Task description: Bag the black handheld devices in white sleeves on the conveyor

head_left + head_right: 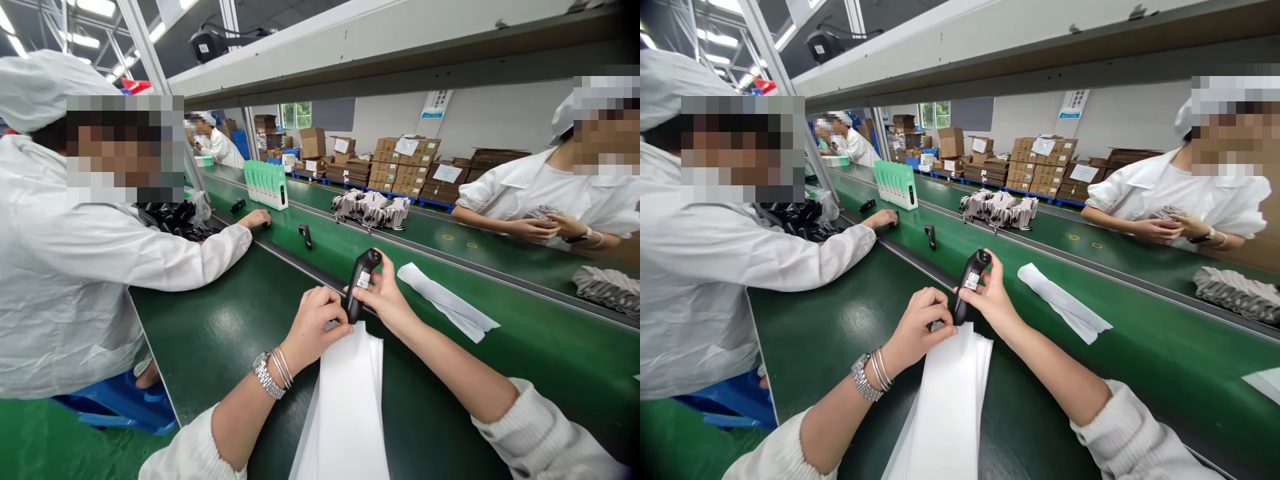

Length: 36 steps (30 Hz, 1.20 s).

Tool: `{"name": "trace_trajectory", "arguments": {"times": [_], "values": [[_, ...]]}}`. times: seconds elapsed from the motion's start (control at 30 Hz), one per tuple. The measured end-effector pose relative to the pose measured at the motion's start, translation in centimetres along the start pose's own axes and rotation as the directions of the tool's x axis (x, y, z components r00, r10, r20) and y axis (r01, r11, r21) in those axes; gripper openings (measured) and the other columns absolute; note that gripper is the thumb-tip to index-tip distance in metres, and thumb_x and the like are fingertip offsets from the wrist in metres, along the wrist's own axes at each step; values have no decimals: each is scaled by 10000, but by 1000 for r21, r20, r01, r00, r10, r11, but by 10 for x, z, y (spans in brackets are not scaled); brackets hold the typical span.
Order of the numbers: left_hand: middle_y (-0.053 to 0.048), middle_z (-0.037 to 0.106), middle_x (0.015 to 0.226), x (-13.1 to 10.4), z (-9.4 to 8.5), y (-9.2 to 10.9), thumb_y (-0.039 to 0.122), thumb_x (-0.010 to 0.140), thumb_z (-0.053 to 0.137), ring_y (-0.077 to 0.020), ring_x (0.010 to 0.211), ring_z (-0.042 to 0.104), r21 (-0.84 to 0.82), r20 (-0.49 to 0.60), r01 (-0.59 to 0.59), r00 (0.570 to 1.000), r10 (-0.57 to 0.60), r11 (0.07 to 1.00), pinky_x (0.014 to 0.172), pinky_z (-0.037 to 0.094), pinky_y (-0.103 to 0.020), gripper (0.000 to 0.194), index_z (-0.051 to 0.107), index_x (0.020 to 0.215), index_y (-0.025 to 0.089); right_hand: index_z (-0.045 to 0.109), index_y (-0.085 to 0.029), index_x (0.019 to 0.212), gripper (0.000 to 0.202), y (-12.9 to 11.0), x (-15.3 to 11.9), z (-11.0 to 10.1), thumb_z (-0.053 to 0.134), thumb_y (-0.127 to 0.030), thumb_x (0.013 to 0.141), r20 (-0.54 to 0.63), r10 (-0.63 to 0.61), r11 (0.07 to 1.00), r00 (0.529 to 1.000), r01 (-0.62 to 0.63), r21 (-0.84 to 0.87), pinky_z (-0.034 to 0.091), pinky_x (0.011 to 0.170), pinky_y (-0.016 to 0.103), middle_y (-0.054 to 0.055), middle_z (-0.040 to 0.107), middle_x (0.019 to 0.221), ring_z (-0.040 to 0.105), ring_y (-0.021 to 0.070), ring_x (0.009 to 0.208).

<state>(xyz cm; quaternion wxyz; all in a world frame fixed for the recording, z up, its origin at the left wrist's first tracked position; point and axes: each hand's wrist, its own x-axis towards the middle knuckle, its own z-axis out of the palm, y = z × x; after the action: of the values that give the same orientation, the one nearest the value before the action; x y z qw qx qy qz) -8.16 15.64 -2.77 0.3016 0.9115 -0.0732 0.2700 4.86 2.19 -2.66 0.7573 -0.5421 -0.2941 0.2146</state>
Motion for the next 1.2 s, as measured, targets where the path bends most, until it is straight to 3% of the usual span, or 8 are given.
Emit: {"name": "trace_trajectory", "arguments": {"times": [0.1,0.3,0.5,0.63,0.83,1.03,1.1,1.2], "values": [[-8,538,886,-1,-1,6,223,797,696,-142,896,505,-47,-47,-11,999,9,999,862,366,-320,110,616,734,182,257,-372,1343,838,7,-7,7,769,-269,688,66,27,998,997,-24,-53,525,746,305,20,499,1131,601,123,801],[-20,521,902,-2,-1,14,170,843,610,-143,898,494,-161,-76,59,994,-72,985,846,401,-309,106,559,750,172,487,-256,1120,282,10,-14,14,561,-348,864,191,123,977,974,-85,-194,458,602,225,34,511,1097,537,118,786],[-24,512,916,0,0,11,157,850,586,-146,911,494,-162,-63,92,993,-103,983,830,411,-302,100,541,762,173,390,-292,1288,475,11,-13,8,567,-252,850,62,-93,934,994,109,-339,478,804,290,57,450,1265,574,130,901],[-29,505,936,0,0,11,152,867,546,-149,920,492,-135,-76,93,992,-103,987,833,417,-307,92,524,781,174,442,-297,1288,439,6,-14,10,568,-312,868,125,69,943,990,-24,-332,478,709,266,41,512,1206,575,116,799],[-43,480,955,0,-5,12,157,888,489,-151,927,486,-157,-152,127,977,-151,979,850,438,-310,106,505,784,169,606,-226,1126,403,8,-18,16,476,-545,916,271,327,945,905,-315,-89,475,749,266,39,613,975,593,140,870],[-24,485,913,3,-7,2,202,903,489,-124,869,494,-292,-229,209,932,-280,933,783,445,-263,147,511,761,170,642,-164,851,308,-9,-31,29,745,-434,744,470,437,884,767,-464,-65,489,802,320,27,638,804,624,161,784],[-22,503,910,4,-7,-1,219,896,515,-120,865,505,-328,-231,219,925,-303,919,769,449,-253,152,524,753,167,632,-166,901,337,-15,-29,31,743,-438,737,403,440,876,803,-483,6,498,773,332,37,649,781,634,173,751],[-17,523,897,4,-7,-4,229,885,541,-116,858,517,-343,-250,227,913,-322,911,764,454,-249,151,538,749,166,577,-199,980,358,-24,-16,17,679,-474,774,110,343,931,933,-354,92,493,693,328,20,631,728,612,175,673]]}}
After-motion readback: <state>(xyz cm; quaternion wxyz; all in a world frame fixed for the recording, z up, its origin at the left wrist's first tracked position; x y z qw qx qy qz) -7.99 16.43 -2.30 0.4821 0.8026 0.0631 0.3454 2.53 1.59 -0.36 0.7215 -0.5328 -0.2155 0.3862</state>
